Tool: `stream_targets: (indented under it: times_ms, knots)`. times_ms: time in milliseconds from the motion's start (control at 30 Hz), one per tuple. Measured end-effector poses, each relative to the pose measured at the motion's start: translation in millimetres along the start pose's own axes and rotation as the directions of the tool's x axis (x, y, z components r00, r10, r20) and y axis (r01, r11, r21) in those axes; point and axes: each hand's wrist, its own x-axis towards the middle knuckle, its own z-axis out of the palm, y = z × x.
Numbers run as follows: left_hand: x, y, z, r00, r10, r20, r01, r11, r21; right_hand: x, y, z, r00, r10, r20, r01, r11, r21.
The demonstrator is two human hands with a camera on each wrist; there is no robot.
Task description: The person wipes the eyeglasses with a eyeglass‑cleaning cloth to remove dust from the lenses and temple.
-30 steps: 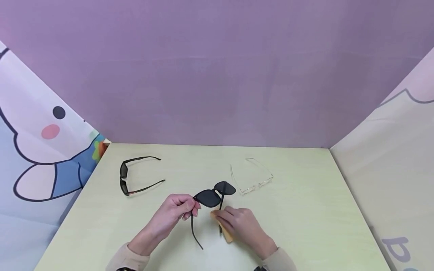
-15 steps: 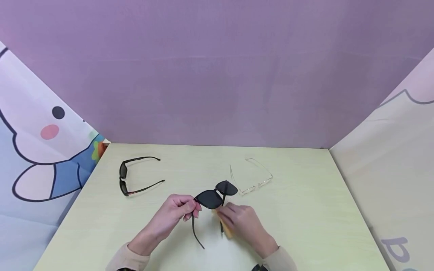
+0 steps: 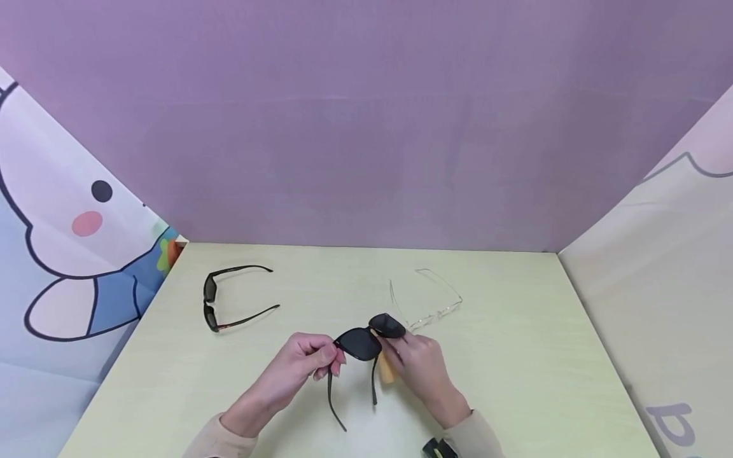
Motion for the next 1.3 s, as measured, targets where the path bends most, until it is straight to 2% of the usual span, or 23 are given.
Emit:
stream_targets:
  times_ms: [200,333,467,533,567,600,633,700,767,833,867,933,967,1000,1033,1067,1100,1133,1200,1267,1300]
  knots:
    - [0.4,0.1,-3.7,0.999,0.009,-0.036,-0.008,1.0,0.024,-14.0,-7,4,0.986,-0.059,0.155,0.032,0.984,0.174]
    - [1.1,-0.8,-5.5,0.999,0.005,-0.047,-0.003,0.999,0.034,-20.9,-10,2,0.981,-0.041,0.191,-0.012,0.964,0.267]
    - [1.5,-1.2,-7.7,0.994,0.004,-0.105,-0.001,1.0,0.03,-21.4,-12,-3,0.985,0.099,0.142,-0.144,0.923,0.356]
    - [1.5,-0.9,-8.8,0.99,0.005,-0.141,-0.002,1.0,0.016,-20.5,-14,-6,0.97,0.224,0.096,-0.244,0.886,0.395]
    - [1.5,-0.8,-9.1,0.988,0.005,-0.155,-0.004,1.0,0.009,-19.9,-15,-7,0.95,0.304,0.076,-0.308,0.861,0.406]
    - [1.5,-0.7,-9.1,0.986,0.006,-0.164,-0.006,1.0,0.002,-18.9,-17,-8,0.92,0.388,0.059,-0.375,0.829,0.415]
    - [1.5,-0.6,-8.8,0.986,0.007,-0.168,-0.008,1.0,-0.005,-17.8,-18,-8,0.879,0.475,0.048,-0.449,0.788,0.422]
    - [1.8,-1.4,-7.4,0.987,0.012,-0.162,-0.014,1.0,-0.01,-14.5,-22,-8,0.769,0.637,0.055,-0.588,0.67,0.454]
    - [2.1,-2.5,-5.1,0.989,0.019,-0.146,-0.021,1.0,-0.012,-10.8,-24,-8,0.637,0.763,0.109,-0.701,0.515,0.494]
    - [1.9,-3.7,-2.6,0.992,0.028,-0.127,-0.03,0.999,-0.013,-6.2,-26,-7,0.512,0.836,0.199,-0.769,0.342,0.541]
    - [1.6,-4.4,-1.5,0.993,0.034,-0.116,-0.035,0.999,-0.013,-3.7,-26,-7,0.455,0.854,0.251,-0.788,0.256,0.559]
    - [1.0,-5.5,0.5,0.994,0.05,-0.096,-0.052,0.999,-0.017,0.8,-27,-6,0.361,0.866,0.347,-0.799,0.095,0.594]
    - [0.8,-6.1,1.4,0.994,0.061,-0.088,-0.063,0.998,-0.017,2.9,-27,-5,0.327,0.861,0.389,-0.786,0.02,0.617]
    - [0.5,-6.5,2.1,0.994,0.072,-0.081,-0.073,0.997,-0.017,5.2,-28,-6,0.304,0.853,0.423,-0.766,-0.045,0.641]
    - [0.4,-6.9,2.8,0.994,0.083,-0.077,-0.085,0.996,-0.014,6.8,-28,-5,0.288,0.846,0.449,-0.746,-0.096,0.659]
    - [0.3,-7.3,3.3,0.993,0.093,-0.074,-0.094,0.995,-0.012,8.3,-28,-5,0.284,0.836,0.47,-0.724,-0.134,0.676]
    - [0.3,-7.6,3.8,0.992,0.1,-0.072,-0.101,0.995,-0.011,9.4,-29,-5,0.288,0.826,0.485,-0.702,-0.163,0.693]
    - [0.4,-7.8,4.2,0.992,0.105,-0.072,-0.106,0.994,-0.007,10.2,-29,-5,0.296,0.813,0.501,-0.683,-0.187,0.706]
    - [0.6,-7.9,4.5,0.991,0.11,-0.078,-0.11,0.994,0.002,10.8,-31,-5,0.321,0.789,0.525,-0.669,-0.203,0.714]
    - [1.2,-8.1,4.4,0.99,0.111,-0.09,-0.11,0.994,0.01,9.2,-34,-4,0.33,0.765,0.552,-0.679,-0.214,0.702]
    - [1.5,-8.0,4.1,0.989,0.108,-0.099,-0.107,0.994,0.015,7.5,-35,-3,0.328,0.753,0.571,-0.691,-0.221,0.688]
